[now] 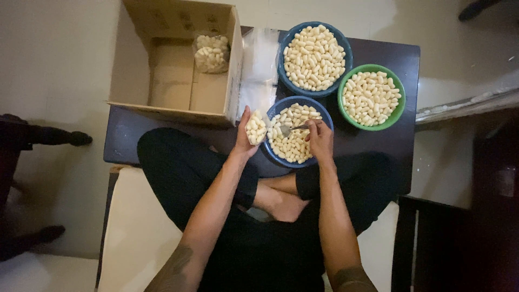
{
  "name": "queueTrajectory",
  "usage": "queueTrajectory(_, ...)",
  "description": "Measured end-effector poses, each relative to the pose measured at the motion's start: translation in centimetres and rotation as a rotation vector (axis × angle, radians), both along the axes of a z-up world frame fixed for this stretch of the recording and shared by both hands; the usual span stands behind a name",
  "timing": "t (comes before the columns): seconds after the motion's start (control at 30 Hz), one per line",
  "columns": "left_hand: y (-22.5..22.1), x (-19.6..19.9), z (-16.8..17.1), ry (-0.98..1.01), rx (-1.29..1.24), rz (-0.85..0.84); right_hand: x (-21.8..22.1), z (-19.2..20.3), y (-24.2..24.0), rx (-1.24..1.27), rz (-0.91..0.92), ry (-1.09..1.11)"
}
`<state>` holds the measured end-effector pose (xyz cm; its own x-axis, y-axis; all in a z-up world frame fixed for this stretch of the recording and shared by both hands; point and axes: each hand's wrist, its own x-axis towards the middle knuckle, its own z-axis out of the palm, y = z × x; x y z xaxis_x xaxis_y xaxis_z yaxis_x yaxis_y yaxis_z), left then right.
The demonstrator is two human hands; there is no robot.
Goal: Transferring small white food items from a bowl into a plastic bag using a spoon.
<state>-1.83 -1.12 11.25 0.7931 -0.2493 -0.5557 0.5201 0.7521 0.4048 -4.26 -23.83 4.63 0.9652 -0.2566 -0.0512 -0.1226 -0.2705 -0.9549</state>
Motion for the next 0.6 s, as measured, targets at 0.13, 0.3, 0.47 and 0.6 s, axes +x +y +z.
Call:
queueTrajectory(0.13, -0.2, 0.5, 1.8, 0.023, 0.042, 0.039, 0.2, 0.1, -0.9, -0.027, -0.062, 0.065)
queueTrajectory(0.3, -0.4, 0.7, -3.3, -0.019, 0.095, 0.067, 0.3, -2.1, -1.5, 0.291, -0.22, 0.117)
queueTrajectory(0.47, -0.3, 0.9, -6.4, -0.041, 0.064, 0.068, -0.2, -2.0, -1.4, 0.293, -0.25, 0.083)
queueTrajectory(0.6, -0.4, 0.9, -7.9, -0.08, 0.071, 0.059, 0.0, -5.0, -3.0, 0.261, -0.342, 0.038)
